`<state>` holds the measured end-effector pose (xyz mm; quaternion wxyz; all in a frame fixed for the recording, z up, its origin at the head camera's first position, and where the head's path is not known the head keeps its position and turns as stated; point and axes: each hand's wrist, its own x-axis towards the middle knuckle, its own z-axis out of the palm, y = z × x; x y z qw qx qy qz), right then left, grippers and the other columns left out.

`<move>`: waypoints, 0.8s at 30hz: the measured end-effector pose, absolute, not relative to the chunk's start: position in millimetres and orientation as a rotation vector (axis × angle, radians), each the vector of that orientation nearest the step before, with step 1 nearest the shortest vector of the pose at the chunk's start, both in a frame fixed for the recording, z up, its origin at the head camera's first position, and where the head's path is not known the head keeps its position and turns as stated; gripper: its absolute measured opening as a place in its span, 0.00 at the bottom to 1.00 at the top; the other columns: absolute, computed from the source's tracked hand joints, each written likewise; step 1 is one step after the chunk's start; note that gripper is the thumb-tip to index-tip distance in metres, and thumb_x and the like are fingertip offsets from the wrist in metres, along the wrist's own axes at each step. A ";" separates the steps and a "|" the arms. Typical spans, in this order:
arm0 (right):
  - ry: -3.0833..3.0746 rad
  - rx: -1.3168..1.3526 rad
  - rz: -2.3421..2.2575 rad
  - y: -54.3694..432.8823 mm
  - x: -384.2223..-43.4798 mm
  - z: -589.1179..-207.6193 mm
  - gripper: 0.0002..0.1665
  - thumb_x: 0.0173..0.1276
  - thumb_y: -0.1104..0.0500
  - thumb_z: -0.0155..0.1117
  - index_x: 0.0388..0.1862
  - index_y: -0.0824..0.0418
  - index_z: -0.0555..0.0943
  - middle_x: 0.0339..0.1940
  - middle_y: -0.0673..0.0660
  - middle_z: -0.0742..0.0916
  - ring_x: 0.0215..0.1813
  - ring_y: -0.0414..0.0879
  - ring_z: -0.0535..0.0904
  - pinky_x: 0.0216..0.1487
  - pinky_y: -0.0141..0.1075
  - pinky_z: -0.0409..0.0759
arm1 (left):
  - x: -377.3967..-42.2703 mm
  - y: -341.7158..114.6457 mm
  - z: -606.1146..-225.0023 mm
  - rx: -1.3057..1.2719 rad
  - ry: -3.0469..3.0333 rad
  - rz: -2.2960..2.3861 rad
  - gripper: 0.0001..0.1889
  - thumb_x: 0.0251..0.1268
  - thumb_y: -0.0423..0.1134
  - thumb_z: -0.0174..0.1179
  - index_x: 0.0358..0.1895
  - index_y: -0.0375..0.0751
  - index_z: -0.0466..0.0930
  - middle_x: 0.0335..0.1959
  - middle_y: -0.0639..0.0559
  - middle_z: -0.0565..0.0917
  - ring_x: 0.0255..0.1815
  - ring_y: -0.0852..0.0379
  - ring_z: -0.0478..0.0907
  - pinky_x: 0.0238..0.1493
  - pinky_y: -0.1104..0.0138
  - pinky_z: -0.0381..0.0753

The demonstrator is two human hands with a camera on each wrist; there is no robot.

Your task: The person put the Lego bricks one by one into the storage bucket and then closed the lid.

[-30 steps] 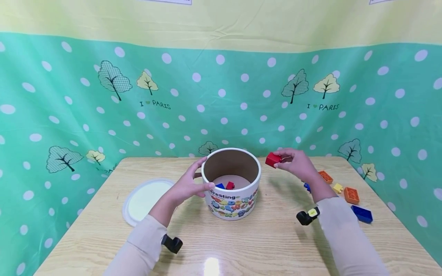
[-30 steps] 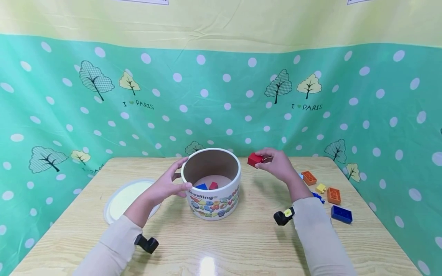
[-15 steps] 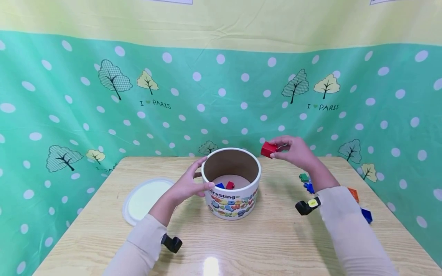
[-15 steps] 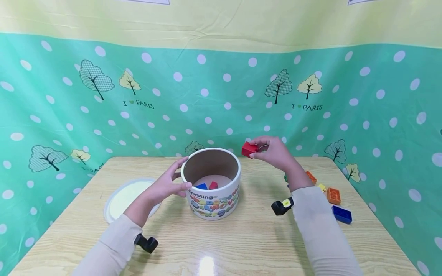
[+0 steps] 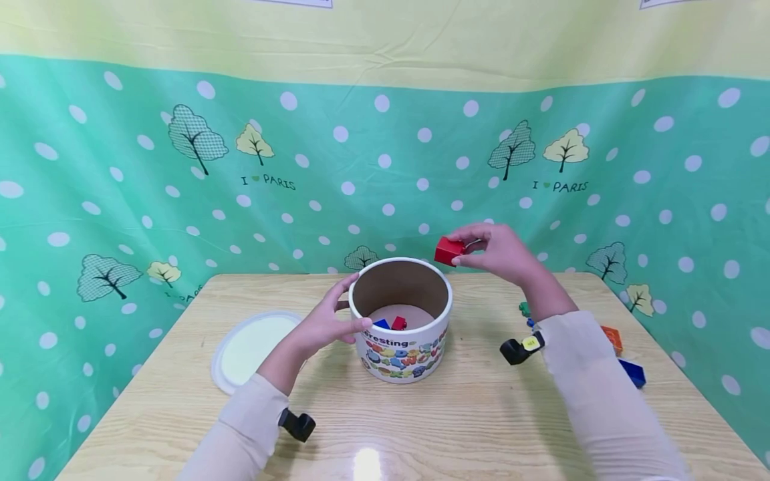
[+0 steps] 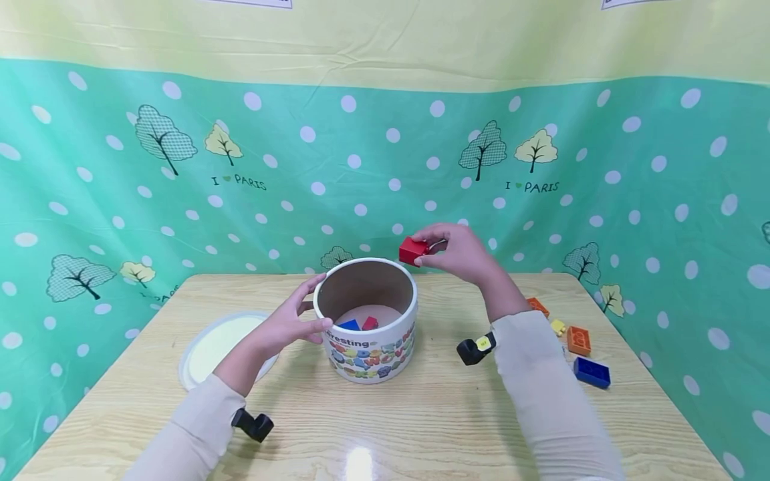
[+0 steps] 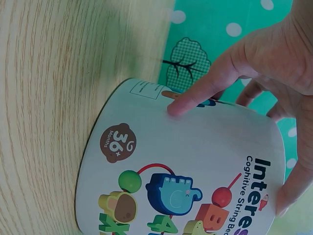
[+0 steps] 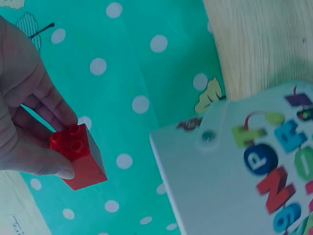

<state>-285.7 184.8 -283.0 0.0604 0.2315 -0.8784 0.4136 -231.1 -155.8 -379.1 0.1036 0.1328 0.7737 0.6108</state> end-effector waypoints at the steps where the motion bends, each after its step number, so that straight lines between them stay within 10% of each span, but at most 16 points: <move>1: -2.655 0.715 1.259 181.7 -285.7 -281.3 0.27 0.58 0.59 0.76 0.57 0.59 0.82 0.55 0.59 0.82 0.49 0.55 0.81 0.45 0.45 0.84 | -231.1 -155.9 -378.9 0.389 2.285 1.800 0.52 0.51 0.51 0.75 0.77 0.64 0.49 0.77 0.48 0.48 0.73 0.35 0.53 0.41 0.49 0.85; 24: -2.711 0.912 1.310 131.3 -302.6 -275.8 0.23 0.54 0.64 0.77 0.51 0.57 0.86 0.50 0.56 0.85 0.48 0.52 0.81 0.49 0.43 0.83 | -231.9 -156.8 -380.1 0.399 2.293 1.793 0.52 0.51 0.52 0.74 0.77 0.64 0.49 0.77 0.50 0.49 0.73 0.36 0.54 0.40 0.50 0.85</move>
